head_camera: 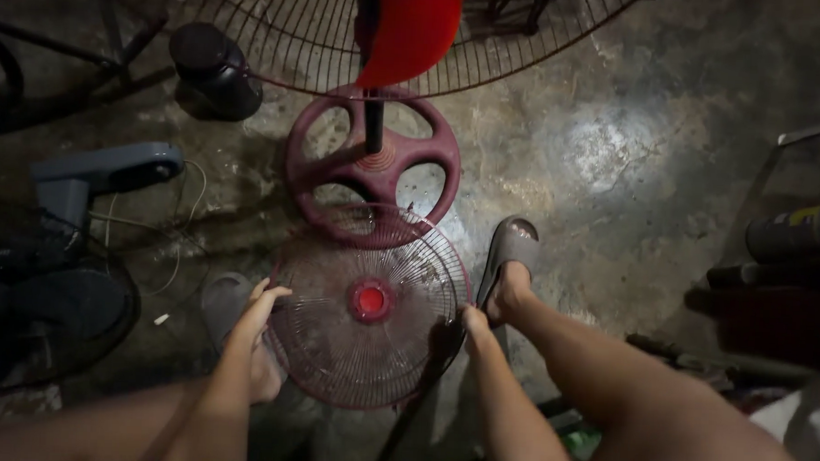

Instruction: The person disassembles a red electric fan by removing the front grille, fan blades, and rear grille. They then reassemble the fan by reattaching the rear grille, fan blades, and front grille.

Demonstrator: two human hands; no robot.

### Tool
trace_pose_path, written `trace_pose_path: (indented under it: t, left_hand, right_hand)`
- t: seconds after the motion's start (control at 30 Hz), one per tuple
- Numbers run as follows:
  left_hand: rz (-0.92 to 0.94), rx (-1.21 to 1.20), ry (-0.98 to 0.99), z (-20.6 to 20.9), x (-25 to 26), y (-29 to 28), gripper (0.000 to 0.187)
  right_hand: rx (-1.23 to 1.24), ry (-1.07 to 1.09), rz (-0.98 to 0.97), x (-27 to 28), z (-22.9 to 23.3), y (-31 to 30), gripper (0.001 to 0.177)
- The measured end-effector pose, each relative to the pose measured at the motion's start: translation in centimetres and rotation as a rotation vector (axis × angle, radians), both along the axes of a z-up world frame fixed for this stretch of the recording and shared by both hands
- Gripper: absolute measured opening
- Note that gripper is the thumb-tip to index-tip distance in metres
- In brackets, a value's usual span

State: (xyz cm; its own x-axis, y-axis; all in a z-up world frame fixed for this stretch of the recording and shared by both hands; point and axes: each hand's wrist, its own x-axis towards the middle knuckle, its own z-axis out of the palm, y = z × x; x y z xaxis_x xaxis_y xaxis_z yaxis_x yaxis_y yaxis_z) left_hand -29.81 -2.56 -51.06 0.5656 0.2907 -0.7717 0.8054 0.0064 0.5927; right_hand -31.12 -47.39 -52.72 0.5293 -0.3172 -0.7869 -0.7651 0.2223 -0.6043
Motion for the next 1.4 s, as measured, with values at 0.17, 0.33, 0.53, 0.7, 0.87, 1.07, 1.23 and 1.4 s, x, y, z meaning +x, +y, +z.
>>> trace_pose_path:
  t: [0.17,0.33,0.53,0.7,0.87,1.07,1.23,1.4]
  left_hand:
    - [0.037,-0.070,0.081,5.3,-0.4,-1.0,0.111]
    - [0.022,-0.225,-0.009,11.4,2.4,-3.2,0.108]
    - [-0.130,-0.402,-0.193,21.1,3.5,-3.4,0.079]
    - [-0.303,-0.372,-0.377,30.9,1.9,-3.9,0.061]
    - [-0.363,-0.497,-0.517,40.6,1.7,-5.7,0.049]
    - [-0.369,-0.665,-0.468,43.0,2.2,-8.4,0.055]
    - [-0.411,-0.634,-0.443,42.2,3.7,-10.1,0.060]
    - [-0.421,-0.723,-0.488,41.3,2.8,-9.8,0.068]
  right_hand:
    - [-0.214,0.081,0.169,2.4,0.9,0.6,0.032]
    - [-0.027,-0.135,0.343,8.7,8.8,3.5,0.040]
    - [0.367,-0.134,0.561,8.3,24.7,7.3,0.057]
    - [0.712,-0.410,0.862,5.5,36.9,7.5,0.080]
    - [0.860,-0.624,0.750,3.5,44.7,6.0,0.095]
    - [0.983,-0.668,0.641,2.5,45.4,7.6,0.105]
    - [1.068,-0.688,0.621,3.7,44.8,8.8,0.105]
    - [1.120,-0.689,0.592,3.7,43.9,9.3,0.102]
